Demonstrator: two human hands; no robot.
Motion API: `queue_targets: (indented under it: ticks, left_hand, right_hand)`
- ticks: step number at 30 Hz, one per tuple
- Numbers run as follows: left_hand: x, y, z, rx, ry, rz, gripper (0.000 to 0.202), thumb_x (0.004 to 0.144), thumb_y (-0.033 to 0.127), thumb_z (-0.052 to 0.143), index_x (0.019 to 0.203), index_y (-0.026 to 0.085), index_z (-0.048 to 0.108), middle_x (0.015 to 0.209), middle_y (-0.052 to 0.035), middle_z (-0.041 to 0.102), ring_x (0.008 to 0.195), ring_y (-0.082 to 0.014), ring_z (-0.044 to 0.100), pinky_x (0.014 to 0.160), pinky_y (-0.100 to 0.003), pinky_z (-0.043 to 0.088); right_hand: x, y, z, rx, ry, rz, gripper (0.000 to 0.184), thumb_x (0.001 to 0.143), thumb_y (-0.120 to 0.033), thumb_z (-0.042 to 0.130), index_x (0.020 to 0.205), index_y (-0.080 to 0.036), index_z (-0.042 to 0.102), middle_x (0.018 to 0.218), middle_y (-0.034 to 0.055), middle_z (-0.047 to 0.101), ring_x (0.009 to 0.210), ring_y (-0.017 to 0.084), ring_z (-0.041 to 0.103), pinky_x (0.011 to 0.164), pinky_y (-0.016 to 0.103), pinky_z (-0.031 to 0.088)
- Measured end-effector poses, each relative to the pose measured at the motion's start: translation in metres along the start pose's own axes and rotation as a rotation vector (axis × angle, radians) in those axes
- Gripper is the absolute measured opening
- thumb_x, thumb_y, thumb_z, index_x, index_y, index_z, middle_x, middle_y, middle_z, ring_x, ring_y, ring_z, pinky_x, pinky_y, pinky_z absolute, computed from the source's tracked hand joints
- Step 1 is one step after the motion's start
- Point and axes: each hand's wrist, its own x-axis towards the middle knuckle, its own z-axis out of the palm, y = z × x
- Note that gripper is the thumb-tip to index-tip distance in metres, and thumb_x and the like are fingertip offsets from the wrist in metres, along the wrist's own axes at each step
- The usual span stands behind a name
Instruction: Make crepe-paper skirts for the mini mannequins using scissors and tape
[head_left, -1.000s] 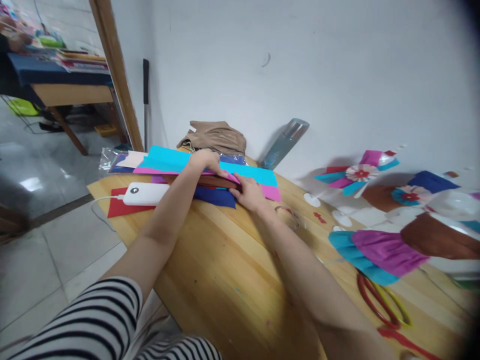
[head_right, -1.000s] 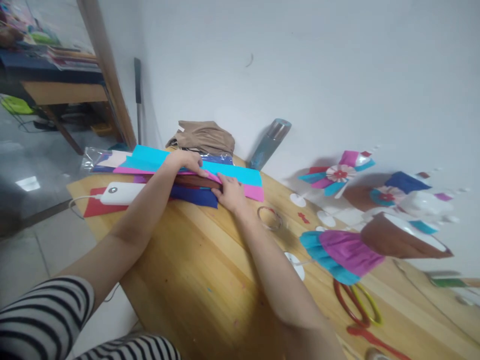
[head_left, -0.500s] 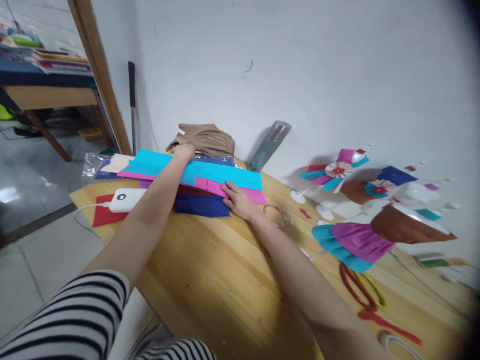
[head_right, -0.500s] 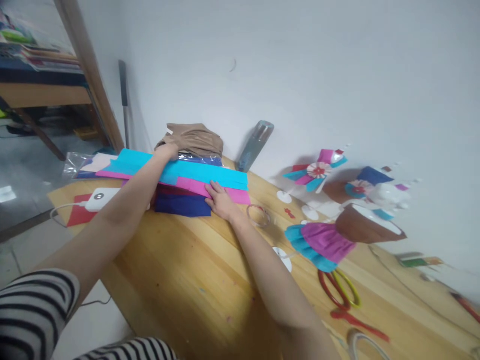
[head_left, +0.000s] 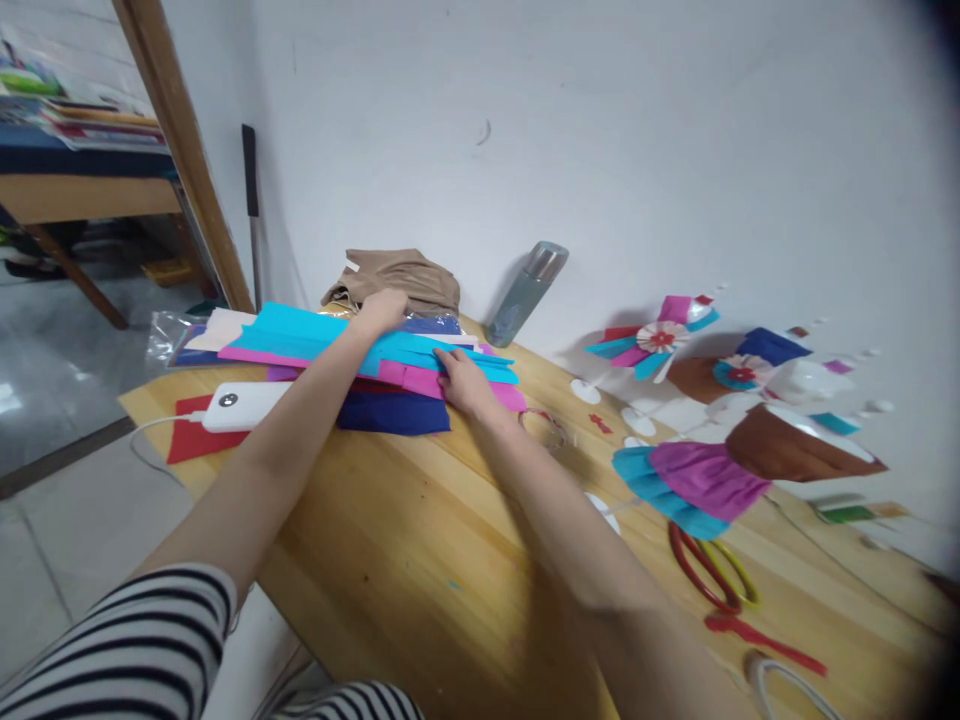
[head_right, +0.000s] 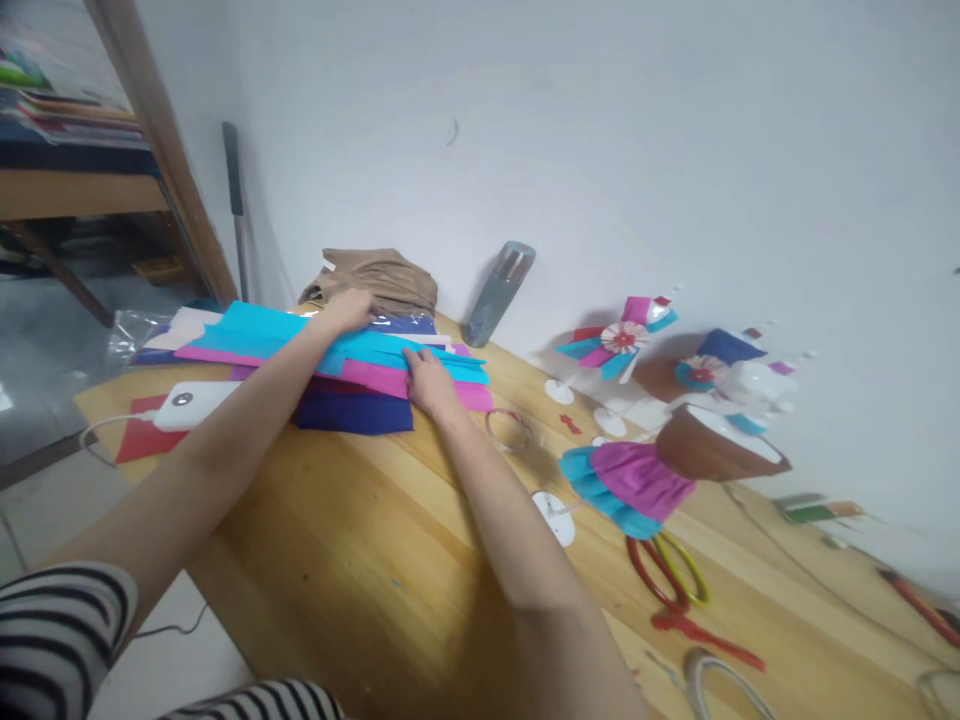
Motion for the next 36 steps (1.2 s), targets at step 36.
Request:
queue_targets:
  ticks: [36]
  left_hand:
    - [-0.013,0.069,-0.091,0.116,0.221,0.436,0.023,0.091,0.024,0.042,0.102,0.014,0.06,0.094,-0.0027,0.063,0.086,-0.0137,0.048,0.075,-0.024,0.033]
  right_hand:
    - [-0.029,-0.008,0.001,0.33,0.035,0.04,0.061,0.079,-0.007,0.054,0.139,-0.011,0.043,0.148,0.0166,0.037,0.138,0.027,0.032,0.115,0.042,0.023]
